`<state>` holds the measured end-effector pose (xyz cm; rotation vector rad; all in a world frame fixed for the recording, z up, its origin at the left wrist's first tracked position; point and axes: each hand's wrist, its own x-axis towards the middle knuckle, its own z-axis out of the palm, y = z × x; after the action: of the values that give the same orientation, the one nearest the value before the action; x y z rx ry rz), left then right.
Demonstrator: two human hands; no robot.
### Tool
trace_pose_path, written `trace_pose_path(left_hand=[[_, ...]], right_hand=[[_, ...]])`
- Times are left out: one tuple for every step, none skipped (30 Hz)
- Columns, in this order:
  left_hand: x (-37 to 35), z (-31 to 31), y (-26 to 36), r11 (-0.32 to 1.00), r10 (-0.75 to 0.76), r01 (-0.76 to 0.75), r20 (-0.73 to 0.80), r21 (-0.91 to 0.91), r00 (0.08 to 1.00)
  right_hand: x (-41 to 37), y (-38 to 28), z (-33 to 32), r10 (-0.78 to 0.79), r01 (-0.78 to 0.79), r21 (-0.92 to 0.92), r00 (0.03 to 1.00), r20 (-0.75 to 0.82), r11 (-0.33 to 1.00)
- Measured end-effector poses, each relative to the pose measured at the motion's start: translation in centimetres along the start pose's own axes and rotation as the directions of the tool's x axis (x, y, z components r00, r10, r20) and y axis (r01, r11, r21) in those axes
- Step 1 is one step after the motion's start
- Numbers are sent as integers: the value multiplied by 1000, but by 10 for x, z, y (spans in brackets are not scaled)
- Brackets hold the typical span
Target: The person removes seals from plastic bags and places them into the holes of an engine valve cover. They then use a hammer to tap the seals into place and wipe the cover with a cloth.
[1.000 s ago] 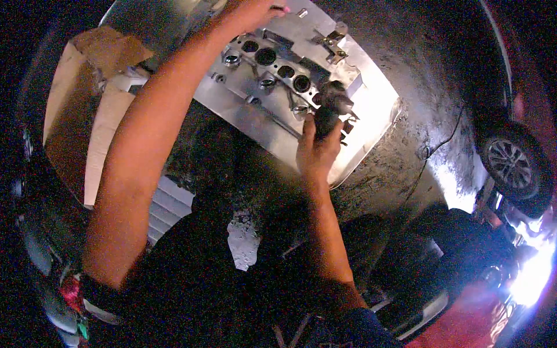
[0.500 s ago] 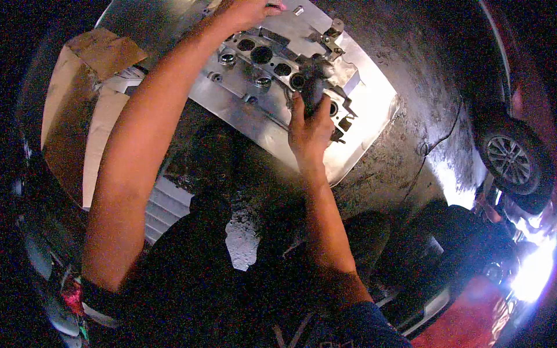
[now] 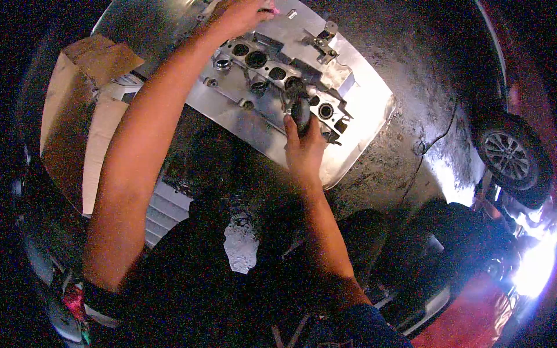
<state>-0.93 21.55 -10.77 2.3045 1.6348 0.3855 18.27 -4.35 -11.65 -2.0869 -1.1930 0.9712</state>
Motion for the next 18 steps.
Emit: trace_pose_path(left_hand=[[-2,2,-1,1000,7,-7,-23,-2,1000],[-3,2,0,1000,14,-14,-45,-4,999],[-2,4,-1,1000,21,-21,-70,-7,997],[-3,4,-2,999,36,-37,-77,-14,996],[-3,5,-4,998,55,-57,-84,-24,995],[-1,4,-3,996,75,-79,-91,-33,993],[0,4,-1,997,65,-69,-82,-41,995],[0,3,-1,997,51,-54,-71,-49,996],[-3,0,0,998,33,-36,-59,-55,998],[-4,-5,0,998,22,-24,-37,-62,999],[-4,-7,2,998,12,-13,-11,-69,1000],[-4,-5,2,997,6,-5,14,-79,1000],[-3,-4,1,997,20,-20,-1,-73,1000],[-3,-3,0,997,32,-33,-18,-67,999],[-2,0,-2,997,42,-44,-33,-62,999],[-1,4,-4,997,36,-39,-46,-62,998],[2,9,-5,997,33,-36,-61,-62,998],[3,7,-5,998,26,-31,-76,-61,997]], right_hand=[[-3,0,1,-27,28,28,999,-45,999],[-6,1,1,-52,57,54,994,-91,997],[-5,-3,1,-10,15,48,996,-89,999],[-4,-7,-2,26,-24,33,998,-52,999],[-1,-13,-8,64,-64,16,998,-20,998],[2,-19,-12,102,-102,-2,995,11,995],[9,-3,-5,-88,79,-96,992,-89,992],[16,11,-2,-86,75,-107,991,-98,991],[19,4,1,-83,71,-118,991,-103,991],[19,-3,3,-82,68,-127,991,-103,990],[19,-9,-1,62,-63,-7,996,-60,998],[20,-15,0,6,-8,-21,996,-85,1000],[26,-7,7,-25,22,-33,993,-116,999],[33,1,13,-60,54,-47,987,-146,997],[34,-5,11,-51,45,-63,994,-99,997],[36,-17,7,-41,37,-80,998,-53,996],[37,-24,7,-31,30,-95,999,-10,995],[37,-24,9,-47,45,-148,999,-12,988]])
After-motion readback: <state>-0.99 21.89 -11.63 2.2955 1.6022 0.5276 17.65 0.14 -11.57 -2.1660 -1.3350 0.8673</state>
